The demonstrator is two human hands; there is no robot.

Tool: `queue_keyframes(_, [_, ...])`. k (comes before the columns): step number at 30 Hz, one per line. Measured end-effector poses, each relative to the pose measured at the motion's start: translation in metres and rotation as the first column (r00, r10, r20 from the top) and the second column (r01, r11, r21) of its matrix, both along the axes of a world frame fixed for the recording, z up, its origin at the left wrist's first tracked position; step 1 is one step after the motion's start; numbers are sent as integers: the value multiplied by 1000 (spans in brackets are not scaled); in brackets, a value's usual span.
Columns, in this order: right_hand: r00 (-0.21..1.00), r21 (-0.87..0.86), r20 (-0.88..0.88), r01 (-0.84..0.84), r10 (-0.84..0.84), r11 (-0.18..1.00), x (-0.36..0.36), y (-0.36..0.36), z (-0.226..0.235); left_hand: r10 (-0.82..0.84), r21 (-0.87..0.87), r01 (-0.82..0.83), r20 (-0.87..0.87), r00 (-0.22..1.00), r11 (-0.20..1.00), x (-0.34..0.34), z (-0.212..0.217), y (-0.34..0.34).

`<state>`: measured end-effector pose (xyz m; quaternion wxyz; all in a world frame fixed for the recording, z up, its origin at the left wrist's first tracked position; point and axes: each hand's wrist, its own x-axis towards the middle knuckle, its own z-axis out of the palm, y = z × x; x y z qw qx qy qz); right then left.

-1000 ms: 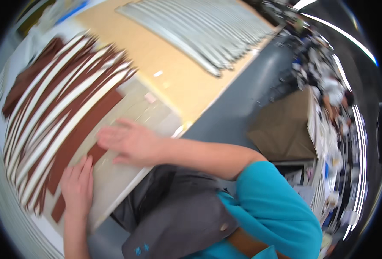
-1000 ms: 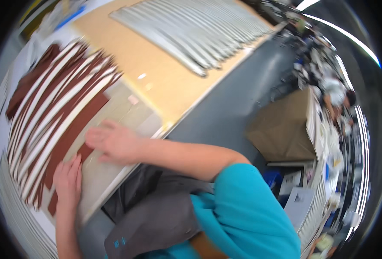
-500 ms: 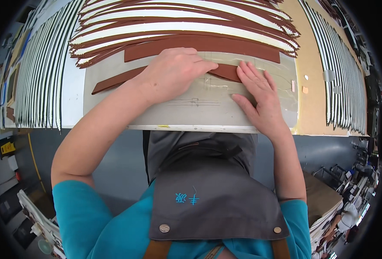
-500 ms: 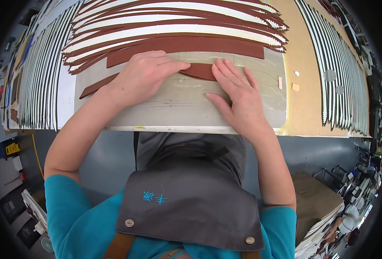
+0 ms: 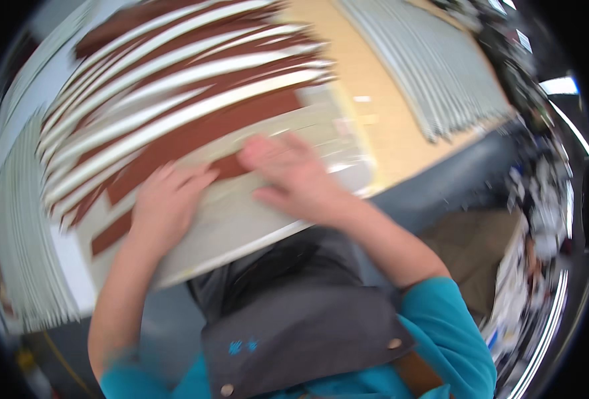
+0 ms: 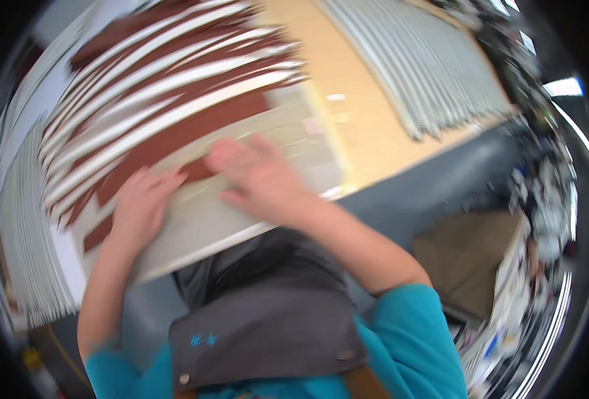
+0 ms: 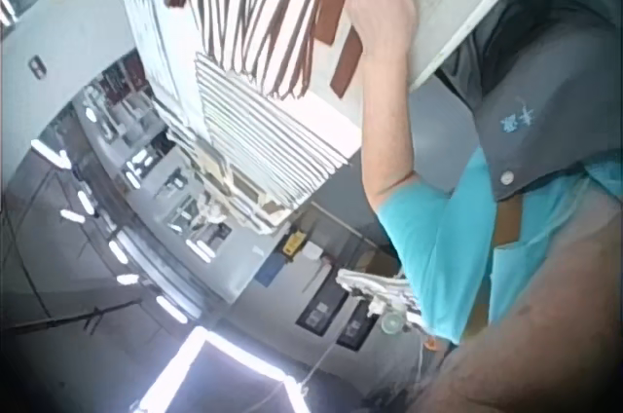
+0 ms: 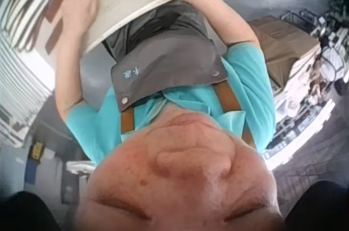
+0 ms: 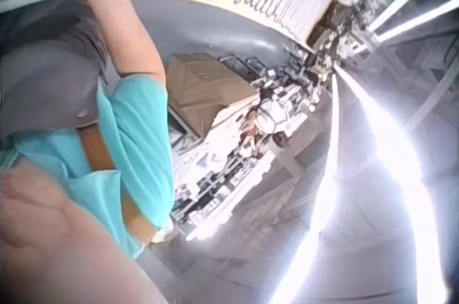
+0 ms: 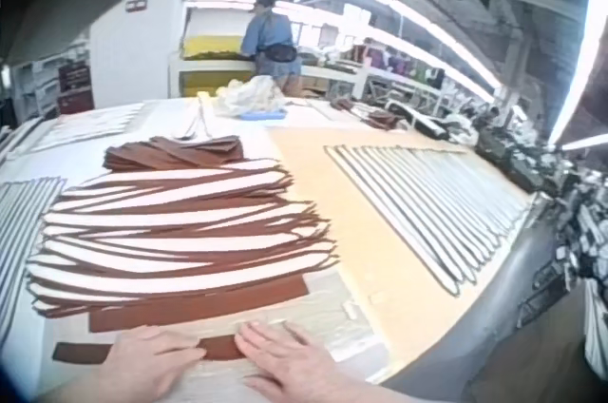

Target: The person assembles long, serrated, brown and white plastic strips by hand. They pick up a brown strip, align it with a white strip, and press them together to bond them. The person repeats this process for multiple units, stacking the finished assemblies on the table.

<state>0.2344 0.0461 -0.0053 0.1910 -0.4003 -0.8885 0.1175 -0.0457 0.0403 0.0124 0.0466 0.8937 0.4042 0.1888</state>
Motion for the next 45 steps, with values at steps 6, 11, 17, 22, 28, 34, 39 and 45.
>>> queue_keyframes(6, [996, -75, -64, -65, 60, 995, -7, 9, -11, 171, -81, -176, -61, 983, 981, 2, -10, -23])
queue_keyframes(11, [997, -69, -32, -72, 70, 995, -3, 4, -14, 215, 0, -220, -208, 954, 976, 18, -7, -39])
queue_keyframes(17, [998, 11, 22, -65, 65, 998, 7, 2, -17, 262, -22, -274, -221, 939, 962, 20, -10, -46])
queue_keyframes(22, [997, -12, 60, -39, 40, 999, 19, 3, -5, 338, -94, -358, -179, 924, 929, 21, -2, -52])
queue_keyframes(28, [1000, 26, 14, 13, -14, 1000, 17, -4, 12, 337, -15, -338, -23, 941, 941, 22, 1, -43])
queue_keyframes(34, [999, 22, 6, 32, -32, 999, 19, -4, 18, 333, 22, -339, 138, 933, 940, 23, -12, -38])
queue_keyframes(39, [1000, 4, 12, 22, -22, 1000, 21, -3, 17, 336, 7, -341, 161, 928, 940, 26, -9, -35])
queue_keyframes(45, [998, -32, -47, 37, -39, 999, 23, -1, 18, 295, 0, -301, 210, 932, 953, 27, -12, -30])
